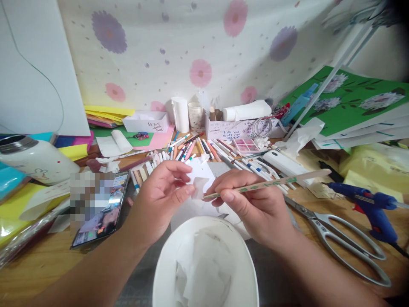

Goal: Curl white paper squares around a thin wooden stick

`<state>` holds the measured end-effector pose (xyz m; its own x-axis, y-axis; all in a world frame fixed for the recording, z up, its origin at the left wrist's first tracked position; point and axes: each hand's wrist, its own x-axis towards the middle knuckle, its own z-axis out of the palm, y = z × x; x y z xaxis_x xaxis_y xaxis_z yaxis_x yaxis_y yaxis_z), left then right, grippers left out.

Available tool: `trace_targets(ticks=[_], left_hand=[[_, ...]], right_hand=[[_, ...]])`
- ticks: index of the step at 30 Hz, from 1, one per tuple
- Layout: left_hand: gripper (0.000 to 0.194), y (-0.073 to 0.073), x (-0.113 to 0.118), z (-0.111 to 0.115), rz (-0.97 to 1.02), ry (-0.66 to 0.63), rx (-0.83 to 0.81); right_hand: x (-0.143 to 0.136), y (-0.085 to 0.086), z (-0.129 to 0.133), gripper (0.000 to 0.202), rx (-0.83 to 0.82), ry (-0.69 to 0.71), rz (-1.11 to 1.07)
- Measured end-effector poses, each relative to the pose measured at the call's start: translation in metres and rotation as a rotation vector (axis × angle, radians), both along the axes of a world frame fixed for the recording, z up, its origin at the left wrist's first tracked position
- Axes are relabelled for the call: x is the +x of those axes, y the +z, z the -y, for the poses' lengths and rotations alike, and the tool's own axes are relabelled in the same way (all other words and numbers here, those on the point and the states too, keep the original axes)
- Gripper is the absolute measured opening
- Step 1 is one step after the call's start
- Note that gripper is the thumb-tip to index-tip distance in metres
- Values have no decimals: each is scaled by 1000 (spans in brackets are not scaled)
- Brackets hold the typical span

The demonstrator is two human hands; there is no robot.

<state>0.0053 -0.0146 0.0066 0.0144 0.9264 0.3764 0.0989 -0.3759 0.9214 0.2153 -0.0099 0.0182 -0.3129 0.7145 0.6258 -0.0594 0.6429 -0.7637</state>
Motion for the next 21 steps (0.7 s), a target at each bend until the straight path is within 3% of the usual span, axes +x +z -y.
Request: trace_targets(ticks=[2, 5, 12, 21], left_hand=[[20, 2, -4, 1, -257, 132, 312], [21, 10, -5, 3, -526, 46, 569], [12, 17, 1, 3, -661, 31, 593], [13, 15, 1, 3, -683, 44, 601]], right_hand=[[0, -1, 0, 17, -34, -24, -14], [-1, -1, 0, 16, -52, -48, -11], [-2, 4, 2, 11, 90, -50, 15], [-1, 1, -1, 11, 89, -75, 21]])
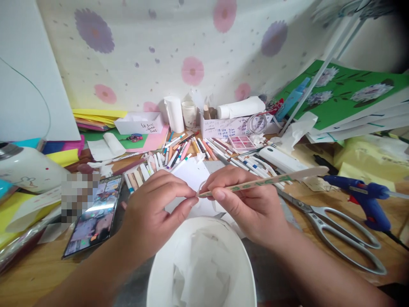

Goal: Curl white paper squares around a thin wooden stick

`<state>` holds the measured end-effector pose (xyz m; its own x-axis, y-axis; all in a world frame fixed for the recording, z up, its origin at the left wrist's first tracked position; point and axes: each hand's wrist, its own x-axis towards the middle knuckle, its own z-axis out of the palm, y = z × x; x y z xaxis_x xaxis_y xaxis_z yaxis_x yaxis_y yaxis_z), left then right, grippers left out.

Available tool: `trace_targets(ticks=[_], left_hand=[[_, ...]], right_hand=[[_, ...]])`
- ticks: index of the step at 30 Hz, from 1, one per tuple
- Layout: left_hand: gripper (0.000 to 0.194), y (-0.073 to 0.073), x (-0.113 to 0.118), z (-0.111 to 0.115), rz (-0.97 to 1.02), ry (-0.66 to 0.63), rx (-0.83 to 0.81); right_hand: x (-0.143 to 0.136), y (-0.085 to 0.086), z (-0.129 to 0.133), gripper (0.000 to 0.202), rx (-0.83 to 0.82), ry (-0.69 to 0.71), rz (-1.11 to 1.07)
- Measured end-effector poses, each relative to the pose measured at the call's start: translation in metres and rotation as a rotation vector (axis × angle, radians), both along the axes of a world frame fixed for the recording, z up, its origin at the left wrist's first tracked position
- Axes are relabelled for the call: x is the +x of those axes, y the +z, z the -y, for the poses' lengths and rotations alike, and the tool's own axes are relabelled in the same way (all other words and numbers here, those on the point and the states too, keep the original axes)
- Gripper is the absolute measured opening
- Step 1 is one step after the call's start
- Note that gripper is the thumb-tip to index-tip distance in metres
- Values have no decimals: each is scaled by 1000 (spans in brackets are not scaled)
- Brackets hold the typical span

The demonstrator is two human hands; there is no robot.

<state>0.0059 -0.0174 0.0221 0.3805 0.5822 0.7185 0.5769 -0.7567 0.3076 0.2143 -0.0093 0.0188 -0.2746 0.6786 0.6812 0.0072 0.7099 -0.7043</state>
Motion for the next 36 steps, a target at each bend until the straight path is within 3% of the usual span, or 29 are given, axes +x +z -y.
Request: trace_targets(ticks=[13, 36], left_hand=[[14, -1, 3, 0, 7, -26, -18], [11, -1, 0, 0, 18, -43, -128]], right_hand=[[1, 0, 1, 19, -147, 17, -1], [-1, 1, 1, 19, -100, -28, 73]])
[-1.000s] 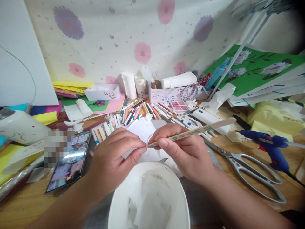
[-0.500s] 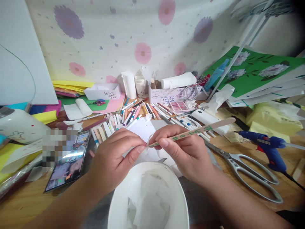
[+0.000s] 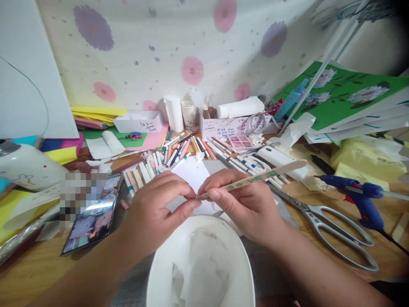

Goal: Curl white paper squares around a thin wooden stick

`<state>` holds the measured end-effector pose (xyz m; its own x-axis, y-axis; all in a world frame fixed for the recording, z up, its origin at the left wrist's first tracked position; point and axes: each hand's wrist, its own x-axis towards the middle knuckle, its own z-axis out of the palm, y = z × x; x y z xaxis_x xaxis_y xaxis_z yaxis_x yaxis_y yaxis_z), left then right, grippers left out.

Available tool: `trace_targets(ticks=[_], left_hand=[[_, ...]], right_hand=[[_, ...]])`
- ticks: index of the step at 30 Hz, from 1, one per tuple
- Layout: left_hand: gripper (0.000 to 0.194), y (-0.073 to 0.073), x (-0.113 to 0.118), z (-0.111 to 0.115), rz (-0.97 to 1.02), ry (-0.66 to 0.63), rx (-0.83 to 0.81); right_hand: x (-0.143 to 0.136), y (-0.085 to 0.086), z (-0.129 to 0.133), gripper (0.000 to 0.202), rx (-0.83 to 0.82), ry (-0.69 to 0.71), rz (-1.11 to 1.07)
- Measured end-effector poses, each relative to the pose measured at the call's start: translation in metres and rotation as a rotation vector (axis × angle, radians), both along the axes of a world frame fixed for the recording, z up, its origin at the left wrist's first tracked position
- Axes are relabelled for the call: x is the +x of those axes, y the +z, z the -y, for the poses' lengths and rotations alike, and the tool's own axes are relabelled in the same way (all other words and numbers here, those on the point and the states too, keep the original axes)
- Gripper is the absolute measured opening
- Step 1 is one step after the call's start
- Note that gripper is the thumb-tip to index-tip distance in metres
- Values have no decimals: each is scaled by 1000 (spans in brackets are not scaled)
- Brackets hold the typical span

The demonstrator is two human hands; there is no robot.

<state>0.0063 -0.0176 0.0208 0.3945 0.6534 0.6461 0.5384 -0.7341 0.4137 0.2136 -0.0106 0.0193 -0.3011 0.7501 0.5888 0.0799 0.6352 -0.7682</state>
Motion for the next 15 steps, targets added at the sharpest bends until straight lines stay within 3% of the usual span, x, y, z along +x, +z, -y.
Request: trace_targets(ticks=[8, 15], left_hand=[[19, 5, 0, -2, 100, -83, -214], [19, -9, -12, -7, 326, -14, -503]], right_hand=[[3, -2, -3, 28, -188, 84, -67], [10, -4, -9, 22, -417, 292, -303]])
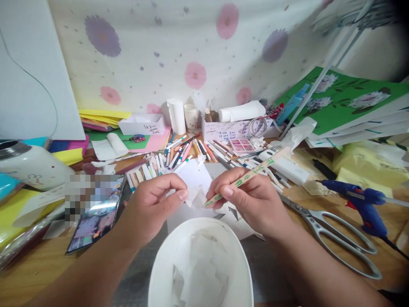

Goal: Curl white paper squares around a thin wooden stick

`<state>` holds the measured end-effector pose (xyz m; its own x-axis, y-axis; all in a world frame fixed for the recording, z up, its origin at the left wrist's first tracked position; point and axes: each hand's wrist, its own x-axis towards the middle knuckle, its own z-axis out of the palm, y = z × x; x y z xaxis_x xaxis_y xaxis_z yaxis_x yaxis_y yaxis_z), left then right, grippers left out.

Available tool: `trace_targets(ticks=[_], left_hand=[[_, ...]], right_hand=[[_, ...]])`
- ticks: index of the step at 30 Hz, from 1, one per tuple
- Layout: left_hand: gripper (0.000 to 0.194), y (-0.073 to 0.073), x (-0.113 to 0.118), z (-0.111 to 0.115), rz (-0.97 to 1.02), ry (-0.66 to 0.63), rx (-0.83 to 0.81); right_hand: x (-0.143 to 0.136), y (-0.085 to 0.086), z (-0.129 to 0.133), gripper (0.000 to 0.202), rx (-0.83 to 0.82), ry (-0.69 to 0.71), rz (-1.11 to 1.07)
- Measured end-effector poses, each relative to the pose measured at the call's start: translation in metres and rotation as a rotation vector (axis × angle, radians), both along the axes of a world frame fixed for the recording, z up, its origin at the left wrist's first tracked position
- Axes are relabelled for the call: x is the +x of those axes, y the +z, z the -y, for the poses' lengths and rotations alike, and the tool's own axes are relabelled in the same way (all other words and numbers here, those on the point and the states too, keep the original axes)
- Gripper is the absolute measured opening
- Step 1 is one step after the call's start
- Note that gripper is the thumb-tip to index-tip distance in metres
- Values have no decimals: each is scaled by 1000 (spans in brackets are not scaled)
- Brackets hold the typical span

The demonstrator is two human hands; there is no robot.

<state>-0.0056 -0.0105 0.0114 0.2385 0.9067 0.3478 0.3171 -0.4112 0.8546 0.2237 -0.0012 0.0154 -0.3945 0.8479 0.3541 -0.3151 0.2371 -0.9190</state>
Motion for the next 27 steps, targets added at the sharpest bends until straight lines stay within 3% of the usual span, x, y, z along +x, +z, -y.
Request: trace_targets(ticks=[5, 9, 17, 20, 23, 25, 27], left_hand=[[18, 1, 0, -3, 225, 16, -105], [19, 7, 3, -3, 299, 40, -54], [25, 24, 0, 7, 28, -376, 40], [27, 31, 2, 10, -180, -492, 63], [26, 31, 3, 12, -248, -530, 78], [24, 26, 1, 10, -196, -476, 63], [22, 19, 0, 4, -155, -326, 46]], right_hand=[[12, 0, -9, 15, -143, 217, -162], [28, 9, -11, 15, -112, 282, -116], [32, 24, -8, 16, 247, 573, 181], [29, 22, -9, 17, 334, 556, 268], [31, 18, -11, 18, 309, 489, 280], [31, 15, -11, 17, 224, 451, 235], [30, 10, -11, 19, 131, 381, 173]])
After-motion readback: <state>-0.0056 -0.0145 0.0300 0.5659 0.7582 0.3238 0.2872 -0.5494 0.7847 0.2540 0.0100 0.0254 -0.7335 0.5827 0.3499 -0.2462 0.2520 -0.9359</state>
